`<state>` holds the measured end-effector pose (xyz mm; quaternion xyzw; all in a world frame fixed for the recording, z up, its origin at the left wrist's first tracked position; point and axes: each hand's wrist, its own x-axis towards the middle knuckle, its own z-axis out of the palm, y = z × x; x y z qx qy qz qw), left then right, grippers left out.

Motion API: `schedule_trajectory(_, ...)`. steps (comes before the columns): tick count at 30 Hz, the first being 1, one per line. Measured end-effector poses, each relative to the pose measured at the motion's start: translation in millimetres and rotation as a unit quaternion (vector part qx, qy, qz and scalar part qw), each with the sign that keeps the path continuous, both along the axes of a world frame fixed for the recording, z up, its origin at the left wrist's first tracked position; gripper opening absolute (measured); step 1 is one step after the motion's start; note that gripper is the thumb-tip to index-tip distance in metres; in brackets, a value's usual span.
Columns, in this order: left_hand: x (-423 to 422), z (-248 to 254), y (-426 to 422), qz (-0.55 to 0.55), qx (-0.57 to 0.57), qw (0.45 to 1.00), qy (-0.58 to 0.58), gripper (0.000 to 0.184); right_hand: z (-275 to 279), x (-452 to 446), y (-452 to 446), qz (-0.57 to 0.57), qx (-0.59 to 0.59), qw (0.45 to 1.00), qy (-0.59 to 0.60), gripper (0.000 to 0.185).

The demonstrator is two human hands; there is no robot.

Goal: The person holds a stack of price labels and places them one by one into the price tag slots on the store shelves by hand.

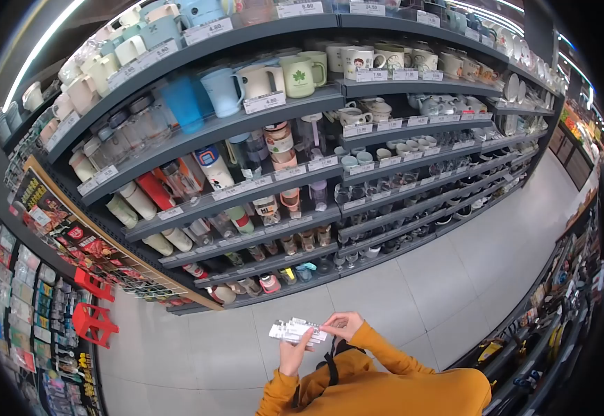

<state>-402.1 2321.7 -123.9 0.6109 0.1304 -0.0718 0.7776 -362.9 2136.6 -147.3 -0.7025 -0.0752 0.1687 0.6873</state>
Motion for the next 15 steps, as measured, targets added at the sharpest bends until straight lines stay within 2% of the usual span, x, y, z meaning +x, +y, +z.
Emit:
schedule_trajectory(2,-17.8,11.1,-1.2,0.028,-0.027,0.999,0.023,0.022,12.9,-3.7,-1.2,0.040,-0.030,0.998,-0.032,0.019)
schedule_trajectory(5,-38.5,9.7,2.8,0.029,-0.042,0.998,0.029,0.022,22.6,-8.7,2.2,0.057,-0.049,0.997,0.005,0.021)
schedule_trajectory(8,-46.9,5.9,-0.5,0.041,-0.042,0.998,0.037,0.023,28.6,-14.4,-0.3,0.026,-0.046,0.998,0.030,0.022)
schedule_trajectory(11,-41.0,14.5,-16.1,0.028,-0.037,0.998,0.034,0.025,26.0,-22.9,-18.4,0.043,-0.078,0.996,0.008,0.023)
schedule_trajectory(15,-22.2,13.1,-55.5,-0.040,-0.033,0.998,0.031,0.028,13.9,-22.3,-63.7,-0.040,0.011,0.998,0.037,0.020)
